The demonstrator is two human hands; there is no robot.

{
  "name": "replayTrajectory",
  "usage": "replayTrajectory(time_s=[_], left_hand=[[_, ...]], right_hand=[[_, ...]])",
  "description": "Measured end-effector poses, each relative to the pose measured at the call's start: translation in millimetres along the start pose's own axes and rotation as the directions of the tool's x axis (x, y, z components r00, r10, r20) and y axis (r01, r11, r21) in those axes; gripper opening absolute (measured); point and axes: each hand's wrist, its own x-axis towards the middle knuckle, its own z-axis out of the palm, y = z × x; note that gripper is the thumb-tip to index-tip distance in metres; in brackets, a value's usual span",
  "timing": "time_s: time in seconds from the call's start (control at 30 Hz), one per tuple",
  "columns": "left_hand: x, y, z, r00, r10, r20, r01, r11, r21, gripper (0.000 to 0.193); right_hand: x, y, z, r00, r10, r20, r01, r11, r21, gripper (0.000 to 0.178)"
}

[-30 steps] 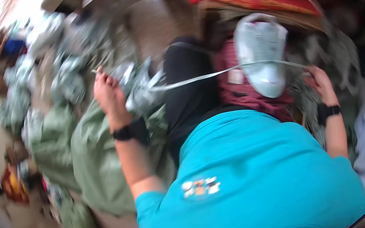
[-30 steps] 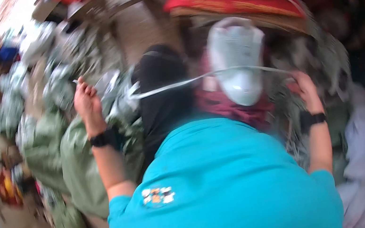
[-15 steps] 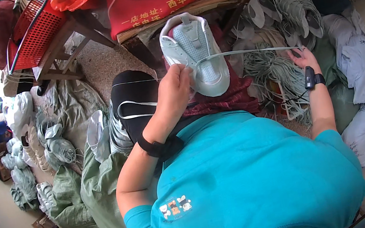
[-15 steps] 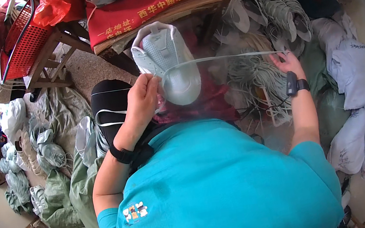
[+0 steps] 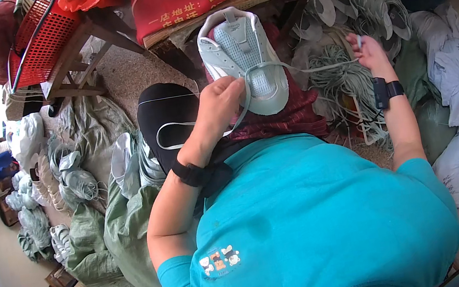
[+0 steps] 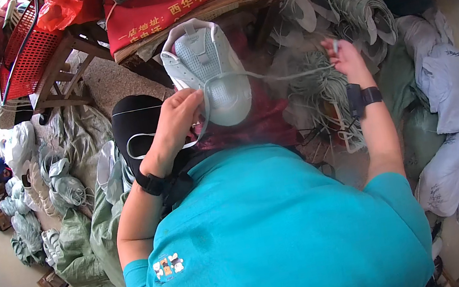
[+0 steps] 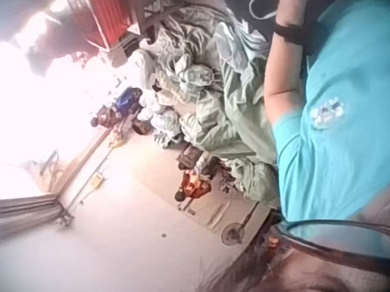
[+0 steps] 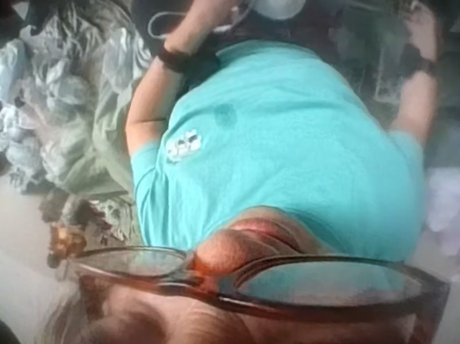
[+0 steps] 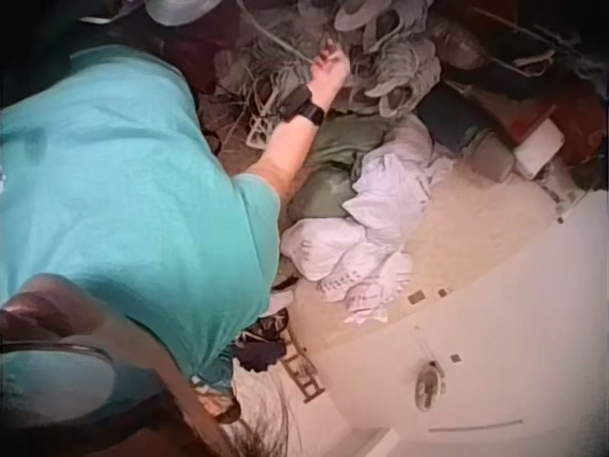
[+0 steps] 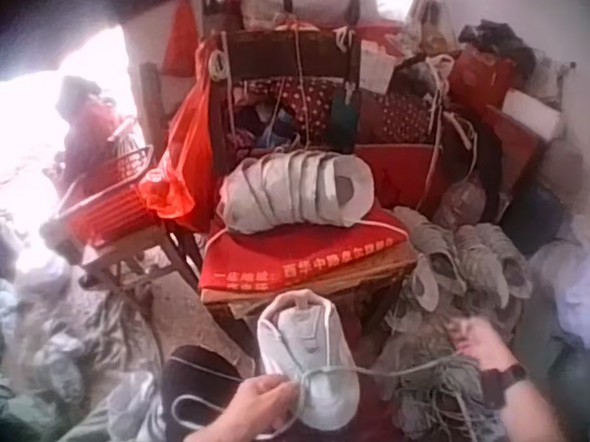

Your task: The person sits on the floor in a cluttered workshop and laces a light green sneaker. They thread the laces through the eyelets, pull them tight, and tie a knot. The person then picks up a stack of similar shoes from a nearby pile and places them on a red box before continuing to lace another shoe.

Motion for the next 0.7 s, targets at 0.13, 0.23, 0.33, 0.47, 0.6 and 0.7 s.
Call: replayTrajectory(time_s=[0.13,0.23,0.33,0.47,0.6,0.7], left_hand=[[9,0,-2,0.999,0.037,-0.035,-0.037,0.999,-0.003,0.029],[14,0,0,0.964,0.232,-0.132,-0.174,0.921,0.348,0.028],[11,6,1,0.882,0.470,-0.038,-0.284,0.593,0.754,0.022],[3,17,0,0.809,0.551,0.203,-0.326,0.134,0.936,0.015],[5,54,-7,0.657,0.679,0.328,-0.478,0.038,0.878,0.024],[16,62,-19,0.793,0.460,0.398,-0.492,0.100,0.865,0.033]], right_hand=[[-48,-6,75,0.967,-0.043,0.251,0.116,0.952,-0.282,0.024],[-85,3,126,0.847,-0.148,0.510,0.381,0.838,-0.391,0.025],[-123,17,173,0.781,-0.183,0.598,0.456,0.821,-0.344,0.023],[-145,23,194,0.704,-0.106,0.702,0.544,0.717,-0.437,0.024],[-148,38,206,0.648,-0.214,0.731,0.641,0.671,-0.372,0.023],[-154,33,216,0.647,-0.220,0.730,0.663,0.635,-0.396,0.022]])
